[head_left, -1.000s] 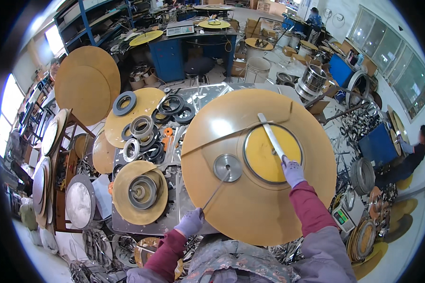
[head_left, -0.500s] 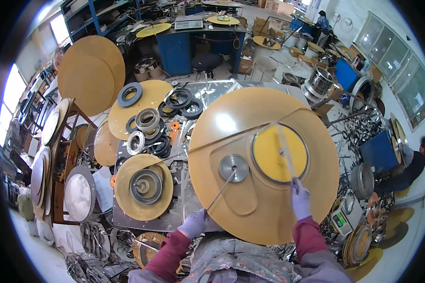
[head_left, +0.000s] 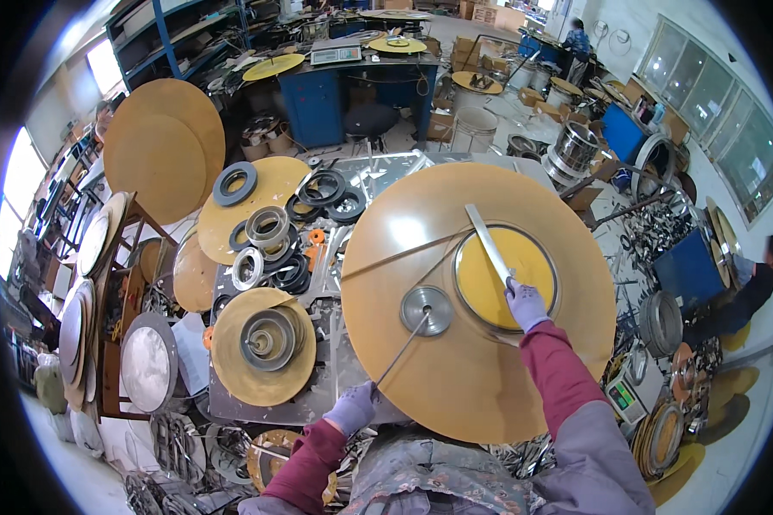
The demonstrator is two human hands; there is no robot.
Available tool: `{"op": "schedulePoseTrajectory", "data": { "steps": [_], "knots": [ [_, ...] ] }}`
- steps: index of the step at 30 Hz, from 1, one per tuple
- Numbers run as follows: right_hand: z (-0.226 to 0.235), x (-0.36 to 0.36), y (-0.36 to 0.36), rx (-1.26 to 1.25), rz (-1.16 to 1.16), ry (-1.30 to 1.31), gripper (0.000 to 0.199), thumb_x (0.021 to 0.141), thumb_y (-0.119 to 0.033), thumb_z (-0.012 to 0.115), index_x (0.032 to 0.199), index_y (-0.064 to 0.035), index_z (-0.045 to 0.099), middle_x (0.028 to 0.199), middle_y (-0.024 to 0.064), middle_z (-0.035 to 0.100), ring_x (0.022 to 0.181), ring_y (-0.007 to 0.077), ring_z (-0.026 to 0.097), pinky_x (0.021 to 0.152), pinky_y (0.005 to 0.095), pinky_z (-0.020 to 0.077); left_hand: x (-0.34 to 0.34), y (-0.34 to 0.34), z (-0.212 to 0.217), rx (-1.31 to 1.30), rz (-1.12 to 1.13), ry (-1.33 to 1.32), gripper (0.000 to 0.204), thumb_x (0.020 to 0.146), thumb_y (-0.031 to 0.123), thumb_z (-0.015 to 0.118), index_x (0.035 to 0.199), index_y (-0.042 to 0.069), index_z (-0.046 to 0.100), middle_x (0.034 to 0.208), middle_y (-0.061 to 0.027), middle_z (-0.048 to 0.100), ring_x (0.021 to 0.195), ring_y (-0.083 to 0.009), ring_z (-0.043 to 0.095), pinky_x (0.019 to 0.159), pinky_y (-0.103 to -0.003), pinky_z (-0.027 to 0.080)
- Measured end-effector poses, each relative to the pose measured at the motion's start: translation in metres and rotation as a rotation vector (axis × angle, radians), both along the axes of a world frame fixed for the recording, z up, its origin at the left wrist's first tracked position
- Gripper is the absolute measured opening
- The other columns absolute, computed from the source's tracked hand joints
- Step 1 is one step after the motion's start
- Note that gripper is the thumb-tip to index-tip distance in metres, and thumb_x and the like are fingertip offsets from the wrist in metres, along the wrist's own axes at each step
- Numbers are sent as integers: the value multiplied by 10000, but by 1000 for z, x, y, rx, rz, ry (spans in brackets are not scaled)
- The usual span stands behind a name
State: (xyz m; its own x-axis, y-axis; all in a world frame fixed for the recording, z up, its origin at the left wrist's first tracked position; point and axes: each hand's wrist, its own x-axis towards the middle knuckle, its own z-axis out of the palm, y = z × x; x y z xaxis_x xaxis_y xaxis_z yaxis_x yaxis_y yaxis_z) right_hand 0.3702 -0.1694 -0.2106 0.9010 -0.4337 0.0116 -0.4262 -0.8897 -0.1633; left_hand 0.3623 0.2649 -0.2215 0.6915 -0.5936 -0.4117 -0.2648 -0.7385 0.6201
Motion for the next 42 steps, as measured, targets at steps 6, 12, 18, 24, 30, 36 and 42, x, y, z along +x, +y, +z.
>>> {"op": "schedulePoseTrajectory", "data": {
  "steps": [6, 12, 18, 24, 30, 36, 42],
  "knots": [
    [6, -7, 4, 21, -36, 40, 263, 908, -300, 471, 1084, -141, 584, 881, 160, 663, 831, 314, 643, 738, 452, 502, 1, -11, 0, -13, -61, -15, 209, 885, 170, 480, 986, -4, 539, 877, -280, 622, 863, -447, 605, 762, -506, 471],
    [-45, -25, -24, -7, 18, -82, 272, 888, -228, 441, 934, -38, 630, 736, 156, 662, 660, 307, 655, 612, 454, 522, 4, -23, 4, -73, -56, -105, 294, 872, 223, 502, 1067, 7, 547, 886, -279, 629, 868, -456, 599, 759, -518, 477],
    [-6, -8, 11, 45, -59, 66, 283, 927, -212, 417, 1100, -50, 571, 862, 154, 665, 805, 288, 665, 661, 449, 526, 6, 6, -42, -46, -213, -242, 171, 861, 139, 518, 995, 58, 586, 819, -236, 627, 784, -420, 607, 667, -483, 474],
    [4, -22, 6, 66, -93, 64, 299, 947, -241, 409, 1148, -62, 539, 903, 151, 658, 822, 285, 656, 639, 448, 517, -5, -5, -34, -106, -192, -226, 93, 853, 114, 516, 865, 65, 594, 773, -216, 620, 730, -412, 597, 633, -479, 467],
    [-15, -22, -1, -89, -30, 40, 249, 907, -163, 439, 949, -30, 645, 766, 149, 674, 704, 286, 674, 575, 450, 523, -1, -13, 11, -113, -22, -14, 200, 862, 170, 518, 934, -3, 587, 821, -233, 644, 847, -416, 620, 750, -473, 487],
    [2, -32, -4, -10, -83, 19, 295, 937, -270, 417, 1100, -85, 579, 860, 147, 668, 825, 305, 644, 698, 439, 503, 1, -17, -4, 19, -58, -62, 178, 871, 167, 512, 949, 18, 571, 875, -248, 639, 889, -434, 604, 789, -507, 471],
    [16, -29, 6, 25, -60, 41, 310, 934, -311, 448, 1164, -135, 559, 886, 148, 653, 846, 304, 634, 724, 441, 491, 14, -31, -3, 78, 33, -127, 158, 873, 154, 506, 935, 22, 567, 898, -247, 637, 902, -430, 601, 782, -500, 471]
  ]
}}
